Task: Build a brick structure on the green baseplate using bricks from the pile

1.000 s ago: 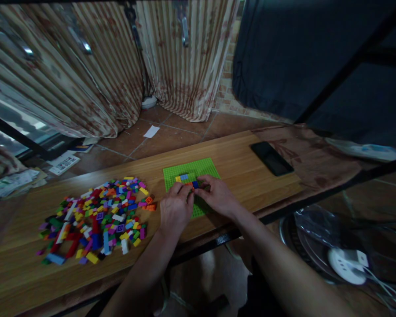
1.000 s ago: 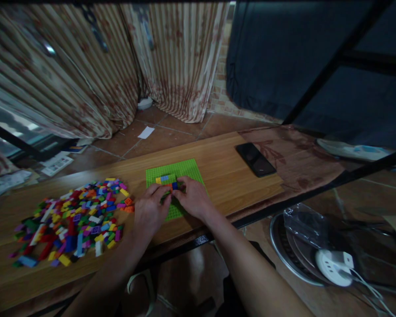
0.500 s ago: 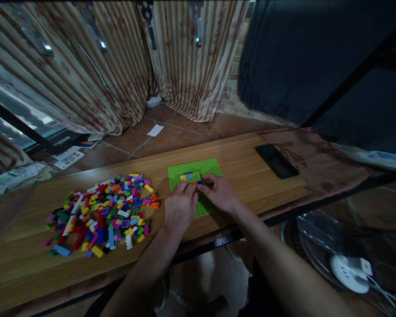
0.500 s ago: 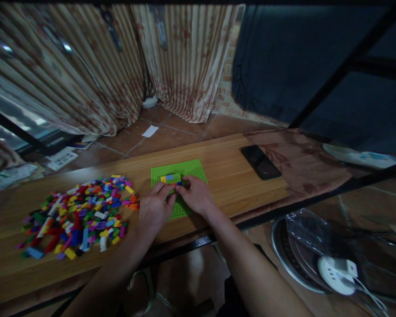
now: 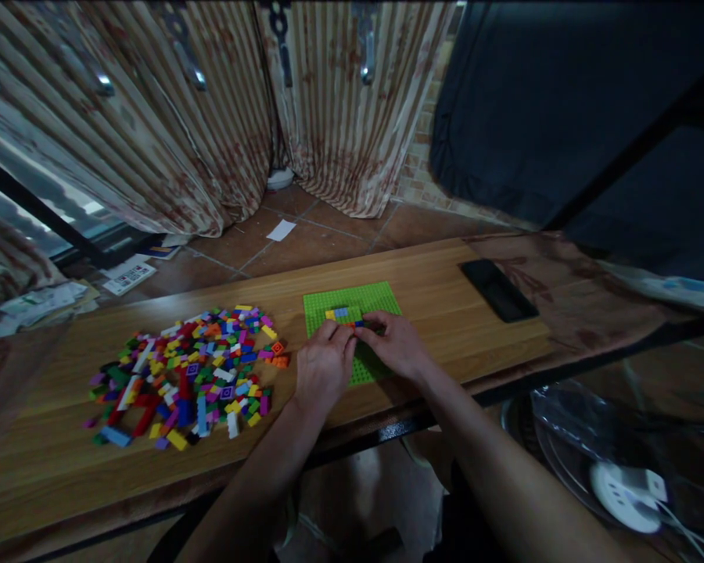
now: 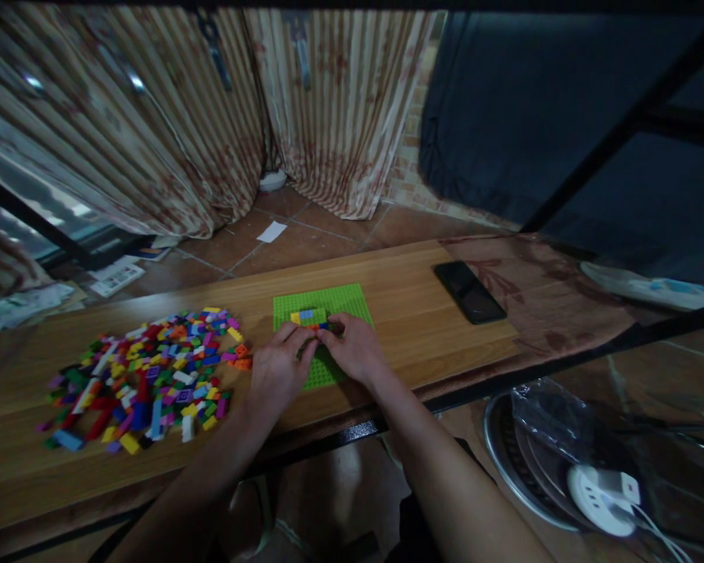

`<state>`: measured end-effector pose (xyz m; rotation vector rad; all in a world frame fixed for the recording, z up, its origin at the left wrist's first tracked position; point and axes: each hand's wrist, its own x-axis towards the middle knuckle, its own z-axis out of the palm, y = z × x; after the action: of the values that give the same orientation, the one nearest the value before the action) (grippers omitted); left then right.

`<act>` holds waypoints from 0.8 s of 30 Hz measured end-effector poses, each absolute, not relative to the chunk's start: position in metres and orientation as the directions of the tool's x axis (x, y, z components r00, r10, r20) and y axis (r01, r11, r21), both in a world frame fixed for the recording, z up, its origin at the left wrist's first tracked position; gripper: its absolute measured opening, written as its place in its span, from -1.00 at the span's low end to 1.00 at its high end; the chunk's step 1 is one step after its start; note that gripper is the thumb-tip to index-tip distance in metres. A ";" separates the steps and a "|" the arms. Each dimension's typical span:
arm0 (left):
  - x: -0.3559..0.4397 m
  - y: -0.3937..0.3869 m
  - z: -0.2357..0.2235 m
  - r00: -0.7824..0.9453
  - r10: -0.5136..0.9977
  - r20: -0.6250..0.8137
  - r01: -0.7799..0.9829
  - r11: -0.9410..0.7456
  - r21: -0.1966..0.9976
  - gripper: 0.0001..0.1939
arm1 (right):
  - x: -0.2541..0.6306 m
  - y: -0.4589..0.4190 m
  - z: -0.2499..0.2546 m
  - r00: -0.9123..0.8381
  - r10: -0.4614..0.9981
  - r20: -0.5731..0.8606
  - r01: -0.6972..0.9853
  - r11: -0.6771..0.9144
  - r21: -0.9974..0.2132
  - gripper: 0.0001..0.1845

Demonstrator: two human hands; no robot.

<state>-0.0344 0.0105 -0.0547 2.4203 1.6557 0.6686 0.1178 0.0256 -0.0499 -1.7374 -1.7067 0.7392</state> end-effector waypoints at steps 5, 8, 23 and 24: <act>-0.032 0.009 -0.053 0.258 0.930 0.262 0.865 -0.343 0.365 -0.80 | 0.117 0.025 -0.046 0.026 0.999 -0.025 0.678 -0.036 -0.734 -0.65; -0.032 0.009 -0.052 0.254 0.932 0.259 0.858 -0.341 0.385 -0.77 | 0.117 0.027 -0.047 0.038 0.998 -0.046 0.671 -0.060 -0.739 -0.64; -0.031 0.011 -0.052 0.292 0.920 0.261 0.871 -0.368 0.326 -0.80 | 0.118 0.028 -0.052 0.039 0.999 -0.021 0.656 -0.042 -0.753 -0.66; -0.031 0.011 -0.052 0.298 0.917 0.263 0.871 -0.374 0.318 -0.80 | 0.118 0.028 -0.052 0.037 0.999 -0.024 0.653 -0.043 -0.756 -0.66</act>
<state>-0.0313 0.0113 -0.0523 2.4373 1.6872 0.6159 0.1181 0.0277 -0.0519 -1.7550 -1.6720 0.7899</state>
